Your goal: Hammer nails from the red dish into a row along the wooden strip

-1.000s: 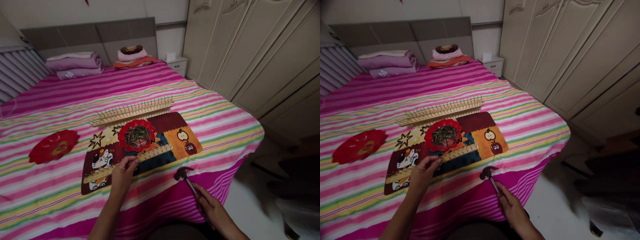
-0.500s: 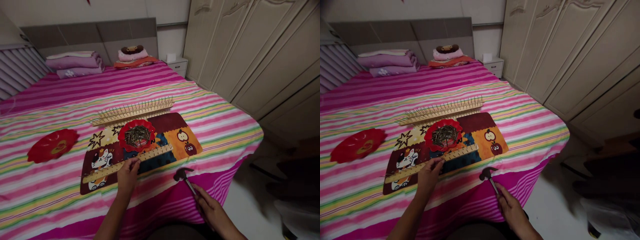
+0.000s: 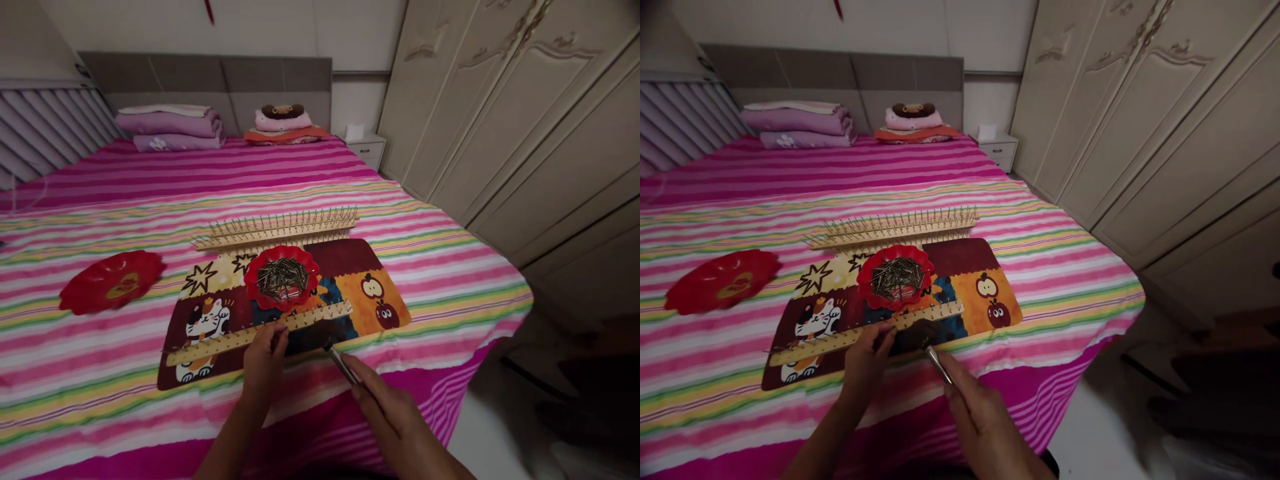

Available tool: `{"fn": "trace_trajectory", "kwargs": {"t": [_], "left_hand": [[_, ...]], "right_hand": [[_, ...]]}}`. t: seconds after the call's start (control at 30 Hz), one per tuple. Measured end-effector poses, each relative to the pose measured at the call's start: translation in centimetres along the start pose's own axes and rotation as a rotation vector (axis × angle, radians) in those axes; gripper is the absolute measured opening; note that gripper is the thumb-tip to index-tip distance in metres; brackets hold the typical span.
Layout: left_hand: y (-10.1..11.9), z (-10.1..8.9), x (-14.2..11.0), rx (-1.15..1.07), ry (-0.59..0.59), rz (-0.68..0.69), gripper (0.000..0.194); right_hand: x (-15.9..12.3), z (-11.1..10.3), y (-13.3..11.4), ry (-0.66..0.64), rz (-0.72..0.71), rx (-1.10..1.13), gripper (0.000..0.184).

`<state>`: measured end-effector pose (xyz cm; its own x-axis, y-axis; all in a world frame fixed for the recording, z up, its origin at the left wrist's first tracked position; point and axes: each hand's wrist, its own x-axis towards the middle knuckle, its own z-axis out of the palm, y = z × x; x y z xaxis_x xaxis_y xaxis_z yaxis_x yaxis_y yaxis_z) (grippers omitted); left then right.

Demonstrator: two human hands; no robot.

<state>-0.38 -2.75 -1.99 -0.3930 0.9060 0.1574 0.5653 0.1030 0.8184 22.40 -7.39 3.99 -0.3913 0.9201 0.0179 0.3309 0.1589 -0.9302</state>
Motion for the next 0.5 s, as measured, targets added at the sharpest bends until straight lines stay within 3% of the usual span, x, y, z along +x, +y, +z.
{"fn": "trace_trajectory", "kwargs": {"t": [0.17, 0.33, 0.5], "left_hand": [[-0.1, -0.2, -0.1, 0.024, -0.009, 0.046, 0.014], [-0.7, -0.2, -0.1, 0.024, -0.023, 0.054, 0.014], [-0.6, -0.1, 0.0, 0.011, -0.027, 0.05, 0.014]], "right_hand": [[3.4, 1.7, -1.6, -0.032, -0.229, -0.217, 0.046], [4.4, 2.2, -2.2, -0.105, -0.165, -0.349, 0.049], [2.8, 1.1, -2.4, -0.115, -0.167, -0.173, 0.048]]}}
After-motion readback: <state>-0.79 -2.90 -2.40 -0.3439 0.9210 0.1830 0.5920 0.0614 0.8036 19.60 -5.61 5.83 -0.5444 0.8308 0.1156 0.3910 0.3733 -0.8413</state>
